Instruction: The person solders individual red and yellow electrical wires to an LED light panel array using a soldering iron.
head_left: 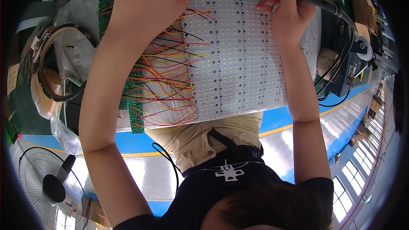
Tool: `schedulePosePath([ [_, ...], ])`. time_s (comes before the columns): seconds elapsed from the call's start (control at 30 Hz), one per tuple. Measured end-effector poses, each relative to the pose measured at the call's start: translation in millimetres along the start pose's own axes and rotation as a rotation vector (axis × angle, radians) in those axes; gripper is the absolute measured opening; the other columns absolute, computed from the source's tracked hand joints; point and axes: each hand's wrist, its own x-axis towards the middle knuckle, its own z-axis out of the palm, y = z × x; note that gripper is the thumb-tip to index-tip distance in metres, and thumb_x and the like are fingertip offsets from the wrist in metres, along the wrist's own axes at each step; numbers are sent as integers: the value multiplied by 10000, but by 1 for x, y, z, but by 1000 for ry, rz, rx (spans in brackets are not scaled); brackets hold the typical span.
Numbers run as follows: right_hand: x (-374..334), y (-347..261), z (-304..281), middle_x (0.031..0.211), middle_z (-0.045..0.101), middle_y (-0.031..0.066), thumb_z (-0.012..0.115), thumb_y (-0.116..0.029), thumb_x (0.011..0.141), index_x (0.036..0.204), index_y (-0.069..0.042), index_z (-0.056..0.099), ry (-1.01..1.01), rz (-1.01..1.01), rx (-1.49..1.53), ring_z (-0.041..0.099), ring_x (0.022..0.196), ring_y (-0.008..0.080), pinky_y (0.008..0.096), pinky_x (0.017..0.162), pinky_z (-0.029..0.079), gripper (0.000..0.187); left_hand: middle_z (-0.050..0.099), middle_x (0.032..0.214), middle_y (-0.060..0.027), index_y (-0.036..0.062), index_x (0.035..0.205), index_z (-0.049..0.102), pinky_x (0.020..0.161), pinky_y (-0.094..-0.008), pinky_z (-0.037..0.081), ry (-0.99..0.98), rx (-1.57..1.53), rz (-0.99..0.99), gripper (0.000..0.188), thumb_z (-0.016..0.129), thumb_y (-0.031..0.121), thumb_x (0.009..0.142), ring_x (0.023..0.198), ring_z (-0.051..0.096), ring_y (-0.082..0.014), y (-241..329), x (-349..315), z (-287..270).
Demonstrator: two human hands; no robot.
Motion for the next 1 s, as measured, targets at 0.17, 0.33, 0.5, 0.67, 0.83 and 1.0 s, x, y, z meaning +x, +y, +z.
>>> schedulePosePath([
  [0.17, -1, -2, 1, 544, 567, 47, 681, -188, 998, 880, -28, 522, 5, -1, -13, 573, 412, 127, 266, 404, 495, 254, 683, 658, -53, 86, 675, 683, 869, -370, 416, -6, -2, -9, 107, 704, 101, 778, 632, 621, -218, 0, 0, 0],
  [0.33, -1, -3, 1, 538, 569, 50, 685, -191, 997, 884, -29, 526, -4, 15, -28, 573, 411, 127, 267, 399, 494, 253, 685, 656, -56, 85, 672, 686, 883, -373, 414, -14, -11, -18, 106, 704, 99, 775, 633, 622, -218, 1, 0, 0],
  [0.5, 1, 5, -3, 537, 567, 53, 683, -187, 997, 882, -26, 522, 4, -47, -33, 569, 407, 130, 268, 395, 490, 255, 684, 655, -59, 82, 672, 687, 888, -374, 415, -2, -19, -7, 104, 703, 98, 773, 636, 625, -219, 0, 0, 1],
  [0.67, 0, 3, 0, 535, 561, 54, 679, -182, 998, 878, -24, 514, -4, -70, -26, 560, 403, 129, 270, 395, 490, 258, 685, 657, -59, 81, 671, 687, 889, -375, 417, 7, -12, 0, 103, 703, 99, 771, 643, 627, -218, 0, 0, 1],
  [0.83, 1, 5, -2, 544, 565, 53, 676, -183, 1000, 887, -24, 512, -11, -75, -11, 552, 407, 122, 272, 398, 492, 255, 685, 661, -56, 82, 675, 689, 897, -373, 417, -1, -14, 8, 106, 700, 104, 778, 654, 631, -212, 0, 0, 0],
  [1.0, 0, -2, 0, 552, 573, 53, 676, -189, 1001, 897, -25, 512, -8, -12, -50, 555, 410, 122, 273, 407, 495, 254, 685, 665, -53, 84, 673, 686, 907, -372, 416, -5, 2, 12, 119, 699, 111, 788, 655, 632, -211, -1, -1, 0],
])
